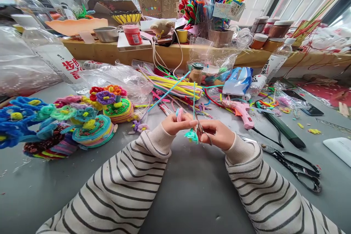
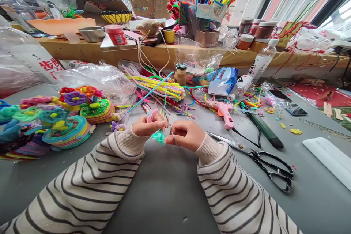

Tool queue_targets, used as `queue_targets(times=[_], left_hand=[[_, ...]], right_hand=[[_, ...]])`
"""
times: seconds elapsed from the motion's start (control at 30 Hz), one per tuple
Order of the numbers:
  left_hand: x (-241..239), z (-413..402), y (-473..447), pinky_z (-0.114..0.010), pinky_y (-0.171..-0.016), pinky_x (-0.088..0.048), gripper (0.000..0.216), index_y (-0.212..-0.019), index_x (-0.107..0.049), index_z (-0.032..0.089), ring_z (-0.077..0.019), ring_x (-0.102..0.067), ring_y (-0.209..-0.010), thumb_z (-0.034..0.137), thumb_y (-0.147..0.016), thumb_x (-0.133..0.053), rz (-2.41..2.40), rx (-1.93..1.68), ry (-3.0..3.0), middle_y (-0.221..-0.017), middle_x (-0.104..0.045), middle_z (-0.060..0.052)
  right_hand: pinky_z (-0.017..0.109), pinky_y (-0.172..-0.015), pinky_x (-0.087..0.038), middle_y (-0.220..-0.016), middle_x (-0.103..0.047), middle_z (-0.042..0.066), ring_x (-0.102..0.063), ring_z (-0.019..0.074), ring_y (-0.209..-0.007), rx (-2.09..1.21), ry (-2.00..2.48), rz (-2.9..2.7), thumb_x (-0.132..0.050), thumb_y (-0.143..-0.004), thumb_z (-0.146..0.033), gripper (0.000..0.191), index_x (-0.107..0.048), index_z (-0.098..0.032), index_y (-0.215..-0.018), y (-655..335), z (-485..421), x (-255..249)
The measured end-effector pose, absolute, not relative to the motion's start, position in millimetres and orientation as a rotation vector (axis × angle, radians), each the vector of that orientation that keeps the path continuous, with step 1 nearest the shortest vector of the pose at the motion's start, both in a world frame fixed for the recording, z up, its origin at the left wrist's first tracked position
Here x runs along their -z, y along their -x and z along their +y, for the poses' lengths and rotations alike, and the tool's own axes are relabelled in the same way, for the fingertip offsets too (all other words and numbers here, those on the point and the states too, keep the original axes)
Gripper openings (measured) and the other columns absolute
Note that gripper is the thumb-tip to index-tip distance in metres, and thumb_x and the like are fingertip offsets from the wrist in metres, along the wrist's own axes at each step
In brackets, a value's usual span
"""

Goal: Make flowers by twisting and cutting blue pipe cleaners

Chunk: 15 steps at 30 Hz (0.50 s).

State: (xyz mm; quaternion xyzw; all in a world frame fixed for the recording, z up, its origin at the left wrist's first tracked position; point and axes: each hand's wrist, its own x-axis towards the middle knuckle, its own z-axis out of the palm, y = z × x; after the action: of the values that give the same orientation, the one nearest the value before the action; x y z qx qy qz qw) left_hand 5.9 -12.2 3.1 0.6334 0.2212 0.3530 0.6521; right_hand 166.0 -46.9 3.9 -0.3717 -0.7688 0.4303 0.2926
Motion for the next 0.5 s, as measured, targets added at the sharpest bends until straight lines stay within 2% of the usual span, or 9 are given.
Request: queue_targets(times=[0.33, 0.5], left_hand=[[1.3, -10.9, -5.6, -0.024, -0.057, -0.032, 0.023, -0.046, -0.056, 0.013, -0.0099, -0.044, -0.058, 0.032, -0.058, -0.060, 0.581, -0.802, -1.419, -0.054, -0.050, -0.001], [0.0, -10.4, -6.3, -0.023, -0.055, -0.032, 0.022, -0.046, -0.056, 0.013, -0.0094, -0.044, -0.057, 0.032, -0.057, -0.060, 0.559, -0.830, -1.402, -0.052, -0.049, 0.000]], right_hand=[[0.021, -0.045, -0.027, -0.053, -0.035, -0.003, -0.031, 0.0070, -0.049, -1.129, 0.993, -1.934, -0.052, -0.063, -0.045, 0.037, -0.036, -0.015, -0.047, -165.9, -46.2, 0.0], [0.021, -0.045, -0.029, -0.050, -0.041, -0.002, -0.034, 0.0071, -0.047, -1.172, 0.954, -1.877, -0.052, -0.065, -0.041, 0.036, -0.036, -0.016, -0.045, -163.0, -47.7, 1.2]])
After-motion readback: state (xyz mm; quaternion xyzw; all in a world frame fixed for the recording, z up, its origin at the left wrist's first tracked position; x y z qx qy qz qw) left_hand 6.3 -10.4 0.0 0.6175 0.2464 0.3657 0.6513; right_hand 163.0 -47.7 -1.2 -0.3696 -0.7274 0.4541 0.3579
